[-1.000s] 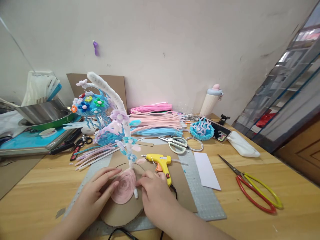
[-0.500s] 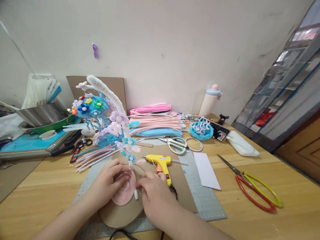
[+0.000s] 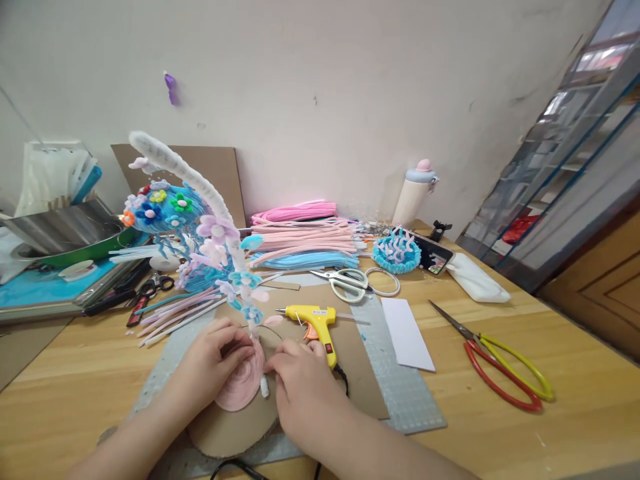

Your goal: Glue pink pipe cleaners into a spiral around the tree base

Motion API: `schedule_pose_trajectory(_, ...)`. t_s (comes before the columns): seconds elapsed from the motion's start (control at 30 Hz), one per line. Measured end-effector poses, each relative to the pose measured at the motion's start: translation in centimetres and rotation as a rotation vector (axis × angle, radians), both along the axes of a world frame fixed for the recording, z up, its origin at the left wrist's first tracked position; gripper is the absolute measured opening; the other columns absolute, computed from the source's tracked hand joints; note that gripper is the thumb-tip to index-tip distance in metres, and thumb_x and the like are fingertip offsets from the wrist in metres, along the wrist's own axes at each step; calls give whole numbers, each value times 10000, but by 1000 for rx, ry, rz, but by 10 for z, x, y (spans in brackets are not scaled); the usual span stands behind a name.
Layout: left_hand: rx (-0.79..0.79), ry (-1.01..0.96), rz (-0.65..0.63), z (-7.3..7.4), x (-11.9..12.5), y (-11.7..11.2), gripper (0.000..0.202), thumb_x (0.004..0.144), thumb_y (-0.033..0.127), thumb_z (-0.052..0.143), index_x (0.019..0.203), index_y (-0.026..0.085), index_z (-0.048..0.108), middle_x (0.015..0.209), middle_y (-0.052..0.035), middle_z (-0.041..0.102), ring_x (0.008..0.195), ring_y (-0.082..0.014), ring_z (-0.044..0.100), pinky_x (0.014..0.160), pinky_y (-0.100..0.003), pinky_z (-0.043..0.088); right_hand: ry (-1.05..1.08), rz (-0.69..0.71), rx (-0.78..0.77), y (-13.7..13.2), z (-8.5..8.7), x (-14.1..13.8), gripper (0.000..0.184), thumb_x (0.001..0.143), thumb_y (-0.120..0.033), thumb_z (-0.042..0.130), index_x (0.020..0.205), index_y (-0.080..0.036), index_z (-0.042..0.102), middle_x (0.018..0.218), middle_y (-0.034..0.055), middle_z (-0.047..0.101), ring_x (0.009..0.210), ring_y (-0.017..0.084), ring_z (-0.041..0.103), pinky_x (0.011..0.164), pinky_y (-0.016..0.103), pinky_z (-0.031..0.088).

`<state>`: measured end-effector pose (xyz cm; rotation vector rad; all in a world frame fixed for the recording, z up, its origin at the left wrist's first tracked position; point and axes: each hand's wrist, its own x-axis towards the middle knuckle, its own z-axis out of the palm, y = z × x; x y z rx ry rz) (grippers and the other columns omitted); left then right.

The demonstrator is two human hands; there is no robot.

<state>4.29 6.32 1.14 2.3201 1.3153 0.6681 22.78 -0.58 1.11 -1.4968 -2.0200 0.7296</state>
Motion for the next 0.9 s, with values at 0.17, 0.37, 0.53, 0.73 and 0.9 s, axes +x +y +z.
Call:
schedule_pose_trajectory(0.17, -16, -38, 33, -4, 0, 0, 125, 824, 179, 539, 729, 210, 615, 789, -9, 590, 834, -194, 552, 764, -327, 418, -3, -1, 12, -2, 0, -1, 325, 857, -50, 429, 955, -252, 665, 994, -1, 611, 874, 177, 490, 845, 375, 306)
schedule_pose_trajectory(0.37, -54, -124, 150, -13, -3, 2, 133, 854, 223, 476, 726, 218, 513, 749, 8, 560, 769, -181, 542, 704, -294, 401, -9, -8, -16, -2, 1, 0, 331, 867, -51, 419, 953, -257, 663, 992, -2, 605, 878, 182, 488, 844, 381, 304)
schedule_pose_trajectory(0.53, -99, -234, 228, -14, -10, 0, 246, 935, 379, 329, 751, 239, 412, 662, 41, 460, 629, -165, 461, 583, -273, 365, -26, -16, -34, -3, 2, -1, 336, 864, -52, 426, 955, -263, 671, 987, -1, 605, 873, 189, 483, 839, 387, 312)
schedule_pose_trajectory(0.73, -134, -348, 245, -8, -23, 1, 343, 904, 464, 377, 657, 226, 399, 616, 45, 403, 603, -154, 388, 579, -269, 319, -49, -23, -56, -3, 3, -2, 348, 877, -68, 411, 965, -273, 678, 1007, 10, 605, 880, 207, 469, 840, 398, 330)
schedule_pose_trajectory(0.9, -242, -499, 254, -3, -33, 14, 308, 822, 491, 488, 723, 204, 543, 680, 22, 529, 650, -142, 481, 605, -243, 380, -51, -31, -77, -2, 2, -2, 346, 884, -82, 409, 977, -271, 684, 1019, 16, 611, 901, 221, 462, 854, 406, 344)
